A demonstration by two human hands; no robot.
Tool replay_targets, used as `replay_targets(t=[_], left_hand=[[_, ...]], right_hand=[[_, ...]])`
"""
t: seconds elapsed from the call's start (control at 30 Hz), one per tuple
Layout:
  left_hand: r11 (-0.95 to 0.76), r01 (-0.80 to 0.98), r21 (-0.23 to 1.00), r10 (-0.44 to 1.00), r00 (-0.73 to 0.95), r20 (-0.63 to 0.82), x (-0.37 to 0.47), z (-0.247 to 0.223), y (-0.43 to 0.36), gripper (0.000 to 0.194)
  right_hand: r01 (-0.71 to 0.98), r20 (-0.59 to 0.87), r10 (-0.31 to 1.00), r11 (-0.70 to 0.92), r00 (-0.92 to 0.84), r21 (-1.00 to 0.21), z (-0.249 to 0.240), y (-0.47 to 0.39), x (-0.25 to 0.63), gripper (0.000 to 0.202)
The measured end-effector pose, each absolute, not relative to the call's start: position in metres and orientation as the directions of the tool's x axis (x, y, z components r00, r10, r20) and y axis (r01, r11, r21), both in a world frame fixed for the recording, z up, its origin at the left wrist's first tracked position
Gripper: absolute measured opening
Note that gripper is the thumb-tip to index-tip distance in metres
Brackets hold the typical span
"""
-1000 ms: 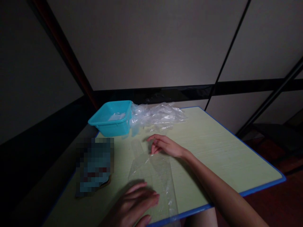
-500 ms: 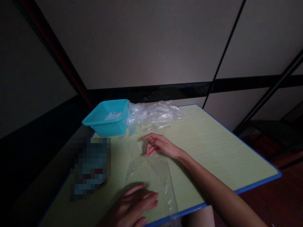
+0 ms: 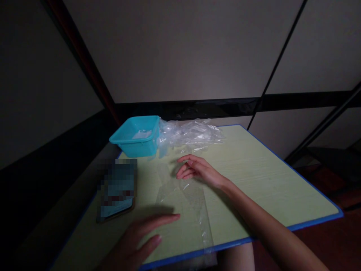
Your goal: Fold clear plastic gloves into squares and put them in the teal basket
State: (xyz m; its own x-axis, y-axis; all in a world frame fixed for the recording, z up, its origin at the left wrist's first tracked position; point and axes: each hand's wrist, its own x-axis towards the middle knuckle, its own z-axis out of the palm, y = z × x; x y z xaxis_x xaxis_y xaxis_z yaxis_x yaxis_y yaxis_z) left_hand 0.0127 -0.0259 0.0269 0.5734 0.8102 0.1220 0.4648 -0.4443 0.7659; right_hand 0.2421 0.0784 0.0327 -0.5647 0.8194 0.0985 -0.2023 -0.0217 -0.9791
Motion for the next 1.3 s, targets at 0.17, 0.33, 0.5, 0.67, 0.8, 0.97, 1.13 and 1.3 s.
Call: replay_targets(t=[0.17,0.33,0.5,0.67,0.8,0.97,1.13,1.3], left_hand=[[-0.035,0.153,0.988,0.924,0.381,-0.026,-0.001,0.04,0.001,0.033],[0.122,-0.018,0.992,0.875,0.473,-0.099,0.009,0.037,0.028,0.039],[0.136,0.079,0.988,0.857,0.491,-0.157,0.013,0.029,0.035,0.031],[0.176,-0.157,0.972,0.873,0.481,-0.081,0.008,0.034,0.037,0.03],[0.187,-0.265,0.946,0.875,0.483,-0.037,0.018,0.045,0.044,0.031],[0.262,-0.16,0.952,0.743,0.663,-0.093,0.041,0.041,0.057,0.044],[0.314,-0.156,0.937,0.631,0.771,-0.083,0.052,0.023,0.072,0.056],[0.325,-0.18,0.928,0.618,0.783,-0.065,0.055,0.014,0.078,0.059]], right_hand=[[-0.194,0.067,0.796,-0.064,-0.602,-0.979,0.032,0.057,0.252,0.036],[-0.18,0.054,0.798,-0.07,-0.601,-0.981,0.026,0.044,0.25,0.035],[-0.16,0.019,0.802,-0.096,-0.597,-0.982,0.012,0.045,0.247,0.031],[-0.347,0.089,0.88,-0.089,-0.466,-0.933,0.021,0.052,0.253,0.023],[-0.374,0.114,0.889,-0.068,-0.444,-0.925,0.036,0.058,0.251,0.02],[-0.355,0.116,0.883,-0.061,-0.454,-0.933,0.033,0.063,0.244,0.024],[-0.277,0.126,0.882,-0.006,-0.455,-0.961,0.02,0.064,0.247,0.028],[-0.209,0.086,0.857,-0.025,-0.508,-0.978,0.014,0.064,0.248,0.029]])
